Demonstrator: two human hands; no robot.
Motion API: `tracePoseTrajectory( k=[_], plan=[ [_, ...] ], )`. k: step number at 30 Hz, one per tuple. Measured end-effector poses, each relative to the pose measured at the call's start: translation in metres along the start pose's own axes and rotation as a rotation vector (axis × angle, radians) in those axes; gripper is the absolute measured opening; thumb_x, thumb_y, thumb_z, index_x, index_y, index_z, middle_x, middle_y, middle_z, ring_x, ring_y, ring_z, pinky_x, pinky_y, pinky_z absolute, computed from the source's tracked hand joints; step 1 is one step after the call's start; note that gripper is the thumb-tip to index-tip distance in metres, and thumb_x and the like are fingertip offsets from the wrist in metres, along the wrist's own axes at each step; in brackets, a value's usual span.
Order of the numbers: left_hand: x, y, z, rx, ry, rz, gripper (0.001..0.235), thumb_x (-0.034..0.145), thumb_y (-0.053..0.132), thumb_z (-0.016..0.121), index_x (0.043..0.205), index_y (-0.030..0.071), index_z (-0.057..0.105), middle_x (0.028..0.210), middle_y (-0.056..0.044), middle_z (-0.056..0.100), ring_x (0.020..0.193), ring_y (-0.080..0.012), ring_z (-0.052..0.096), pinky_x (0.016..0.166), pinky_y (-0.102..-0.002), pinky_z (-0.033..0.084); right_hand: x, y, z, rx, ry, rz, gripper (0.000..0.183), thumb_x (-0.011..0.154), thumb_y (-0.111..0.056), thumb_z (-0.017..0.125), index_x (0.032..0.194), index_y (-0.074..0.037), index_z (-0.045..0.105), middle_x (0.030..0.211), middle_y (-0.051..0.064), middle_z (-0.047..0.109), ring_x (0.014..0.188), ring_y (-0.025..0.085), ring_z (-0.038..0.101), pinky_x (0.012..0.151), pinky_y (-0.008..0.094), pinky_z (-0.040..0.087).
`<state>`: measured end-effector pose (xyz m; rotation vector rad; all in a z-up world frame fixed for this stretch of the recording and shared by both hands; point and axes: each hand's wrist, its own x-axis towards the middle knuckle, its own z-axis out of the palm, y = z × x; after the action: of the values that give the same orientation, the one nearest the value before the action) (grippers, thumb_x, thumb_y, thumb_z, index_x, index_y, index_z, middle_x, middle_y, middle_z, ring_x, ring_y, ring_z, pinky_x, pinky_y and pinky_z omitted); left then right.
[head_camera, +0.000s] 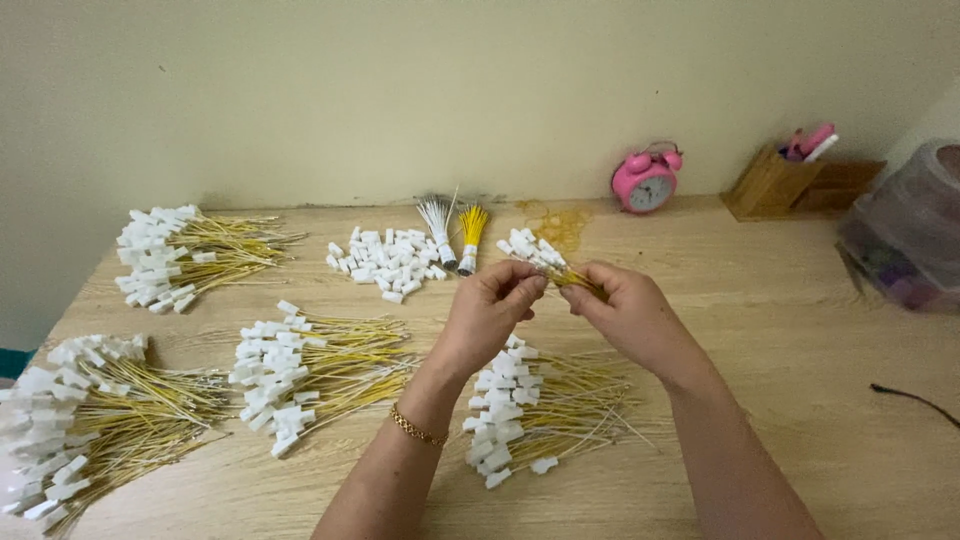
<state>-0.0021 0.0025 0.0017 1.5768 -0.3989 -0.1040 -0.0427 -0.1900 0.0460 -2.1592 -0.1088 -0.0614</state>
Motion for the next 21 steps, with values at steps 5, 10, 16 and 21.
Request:
tracePoseTrajectory(
  k=[5,10,16,21],
  plan=[
    [0.003,-0.010,0.003,-0.202,-0.013,-0.053,0.021,0.101,0.018,0.064,0.113,0.002,0.072,0.093,0.000,0.070,0.079,-0.0066,0.062,0.071,-0.024,0.056,0.002,0.008,0.003,0.101,0.046,0.003,0.021,0.094,-0.024,0.070,0.102,-0.006,0.073,0.074,-0.005,0.060,0.065,0.005,0.049,0.056,0.026,0.043],
    [0.000,-0.006,0.005,-0.186,-0.031,-0.049,0.021,0.102,0.017,0.062,0.114,0.003,0.072,0.092,0.000,0.069,0.076,-0.0064,0.059,0.069,-0.023,0.054,0.004,0.007,0.007,0.048,0.086,0.012,0.023,0.094,-0.025,0.073,0.096,-0.003,0.073,0.071,-0.004,0.057,0.063,0.005,0.048,0.054,0.026,0.041],
    [0.003,-0.009,0.001,-0.230,-0.002,-0.060,0.022,0.101,0.017,0.062,0.119,0.006,0.069,0.090,0.000,0.065,0.073,-0.0072,0.058,0.067,-0.023,0.054,0.001,0.002,0.007,0.017,0.145,-0.041,0.020,0.093,-0.026,0.074,0.094,-0.006,0.075,0.068,-0.003,0.054,0.060,0.005,0.045,0.052,0.027,0.037],
    [0.007,-0.019,-0.006,-0.333,-0.028,-0.087,0.022,0.100,0.022,0.066,0.112,0.003,0.071,0.094,-0.005,0.073,0.073,-0.0090,0.063,0.068,-0.026,0.056,-0.006,-0.014,0.002,-0.137,0.188,-0.044,0.022,0.093,-0.026,0.074,0.093,-0.004,0.075,0.073,0.000,0.062,0.060,0.008,0.053,0.052,0.029,0.043]
  ],
)
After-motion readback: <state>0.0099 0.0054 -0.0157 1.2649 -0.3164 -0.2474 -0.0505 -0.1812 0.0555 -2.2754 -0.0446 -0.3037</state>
